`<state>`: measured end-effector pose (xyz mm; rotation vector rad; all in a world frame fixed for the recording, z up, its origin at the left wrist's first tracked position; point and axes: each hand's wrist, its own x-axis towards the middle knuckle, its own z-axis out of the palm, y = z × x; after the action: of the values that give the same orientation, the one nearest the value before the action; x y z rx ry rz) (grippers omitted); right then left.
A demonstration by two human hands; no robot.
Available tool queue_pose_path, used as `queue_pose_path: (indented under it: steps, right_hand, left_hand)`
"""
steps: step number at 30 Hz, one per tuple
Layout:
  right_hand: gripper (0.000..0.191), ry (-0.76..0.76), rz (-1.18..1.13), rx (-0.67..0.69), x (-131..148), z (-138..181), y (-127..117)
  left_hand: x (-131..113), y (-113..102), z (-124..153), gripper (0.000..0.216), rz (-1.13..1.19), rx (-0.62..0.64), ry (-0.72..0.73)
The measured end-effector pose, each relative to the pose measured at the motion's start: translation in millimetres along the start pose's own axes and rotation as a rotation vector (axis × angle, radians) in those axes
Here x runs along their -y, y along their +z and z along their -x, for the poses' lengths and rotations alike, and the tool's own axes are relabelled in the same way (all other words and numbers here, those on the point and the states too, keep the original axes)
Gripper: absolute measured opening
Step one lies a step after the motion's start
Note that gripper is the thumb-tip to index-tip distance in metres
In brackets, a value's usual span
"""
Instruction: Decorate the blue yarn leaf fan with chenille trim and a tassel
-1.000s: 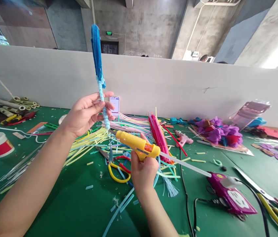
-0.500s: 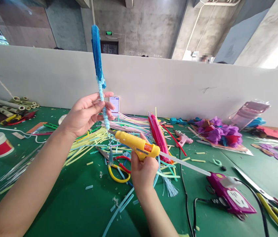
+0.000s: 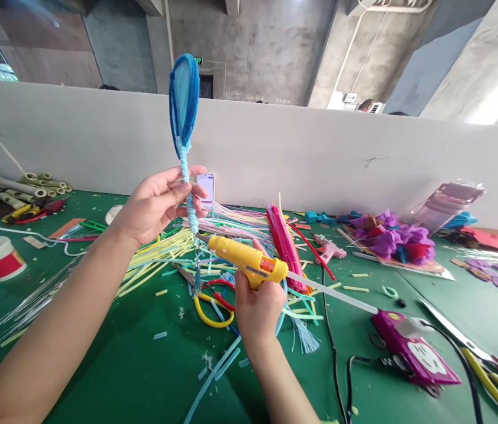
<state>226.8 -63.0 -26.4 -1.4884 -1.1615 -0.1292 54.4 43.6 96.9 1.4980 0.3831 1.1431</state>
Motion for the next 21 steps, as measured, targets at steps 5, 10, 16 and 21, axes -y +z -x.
queue_pose_path:
  steps: [5, 10, 16, 21]
  right_hand:
    - [0.028, -0.007, 0.012, -0.003, -1.1, -0.4, 0.8]
    - [0.029, -0.002, 0.018, -0.001, 0.3, -0.9, 0.0]
    - [0.029, -0.008, 0.022, 0.004, 1.2, -1.0, -0.6]
    - [0.032, -0.013, 0.011, 0.001, -0.1, -0.8, 0.2]
  left_hand:
    - [-0.4, 0.1, 0.6, 0.035, -0.020, -0.003, 0.003]
    - [-0.8, 0.2, 0.9, 0.035, -0.002, -0.001, 0.003]
    - [-0.4, 1.3, 1.2, 0.035, 0.006, 0.002, -0.009]
    - [-0.5, 0.8, 0.7, 0.033, -0.001, 0.018, 0.001]
